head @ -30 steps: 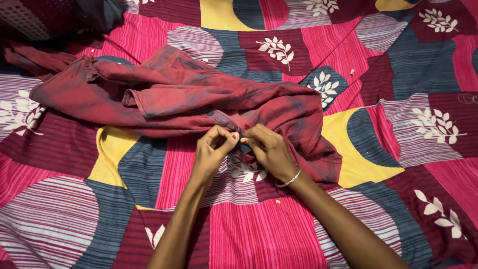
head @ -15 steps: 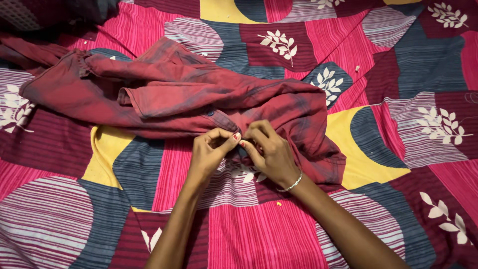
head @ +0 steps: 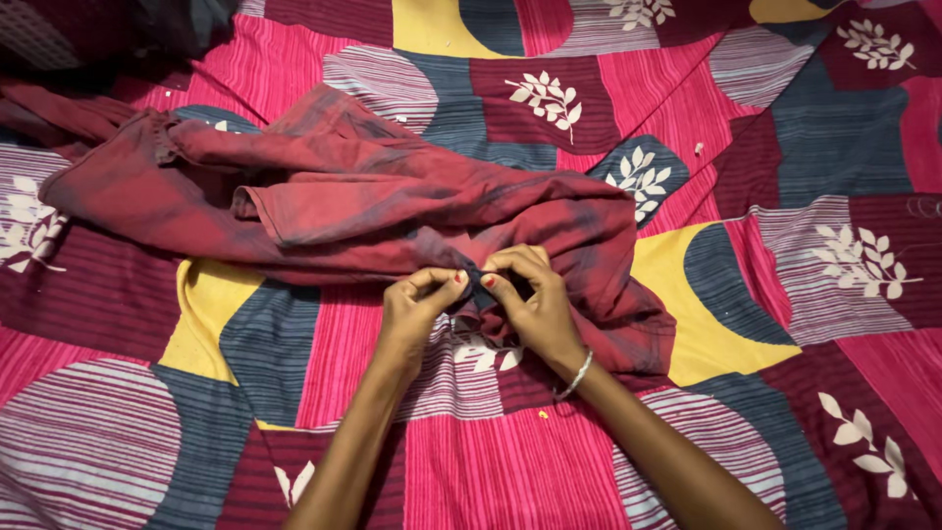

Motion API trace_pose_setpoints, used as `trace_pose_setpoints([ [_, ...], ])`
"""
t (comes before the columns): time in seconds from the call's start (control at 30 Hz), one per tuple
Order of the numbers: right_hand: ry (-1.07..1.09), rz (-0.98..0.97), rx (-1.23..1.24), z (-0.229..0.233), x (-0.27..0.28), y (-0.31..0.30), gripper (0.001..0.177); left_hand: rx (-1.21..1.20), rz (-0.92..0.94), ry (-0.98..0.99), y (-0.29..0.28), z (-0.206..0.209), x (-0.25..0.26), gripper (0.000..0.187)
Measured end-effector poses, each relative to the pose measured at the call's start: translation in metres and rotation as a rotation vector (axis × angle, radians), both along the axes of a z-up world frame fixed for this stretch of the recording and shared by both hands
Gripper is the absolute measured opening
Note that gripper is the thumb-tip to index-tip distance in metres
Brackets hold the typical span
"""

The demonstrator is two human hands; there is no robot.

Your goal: The person folds a green checkered shirt on a patterned bedsheet, smoothing and aligning it before placing it on a metal rack. Then the person picks up a maroon shirt from a laundry basket and begins buttoning it.

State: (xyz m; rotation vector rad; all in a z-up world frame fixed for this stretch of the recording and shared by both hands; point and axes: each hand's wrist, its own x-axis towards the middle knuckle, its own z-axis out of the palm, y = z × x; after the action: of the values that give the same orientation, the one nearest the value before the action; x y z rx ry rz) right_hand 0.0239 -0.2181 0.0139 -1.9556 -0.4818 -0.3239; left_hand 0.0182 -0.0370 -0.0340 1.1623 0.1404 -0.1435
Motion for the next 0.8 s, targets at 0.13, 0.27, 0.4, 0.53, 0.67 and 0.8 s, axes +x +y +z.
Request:
trace_pose_setpoints([
  [0.13, 0.119, 0.083, 0.113, -0.009, -0.007, -0.003, 0.014, 0.288, 0.076, -0.065, -0.005, -0.001, -0.006, 0.014],
  [0.27, 0.280, -0.031, 0.555, -0.018, 0.010, -0.020, 0.011, 0.398, -0.002, -0.290, -0.002, 0.007, -0.009, 0.016],
  [0.4, 0.508, -0.013, 1.081, -0.019, 0.031, -0.053, 0.011, 0.142, -0.447, -0.178, 0.017, 0.023, -0.004, 0.017],
  [0.53, 0.399, 0.206, 0.910, -0.013, 0.025, -0.058, 0.007, 0.441, -0.474, -0.285, 0.013, 0.043, -0.015, 0.025],
  [0.67, 0.264, 0.067, -0.193, 0.006, -0.004, -0.034, 0.016, 1.103, 0.042, -0.421, 0.001, 0.050, -0.026, 0.036],
  [0.8, 0.066, 0.171, -0.623, 0.002, -0.012, -0.011, 0.023, 1.232, 0.304, -0.360, 0.007, 0.037, -0.021, 0.032],
])
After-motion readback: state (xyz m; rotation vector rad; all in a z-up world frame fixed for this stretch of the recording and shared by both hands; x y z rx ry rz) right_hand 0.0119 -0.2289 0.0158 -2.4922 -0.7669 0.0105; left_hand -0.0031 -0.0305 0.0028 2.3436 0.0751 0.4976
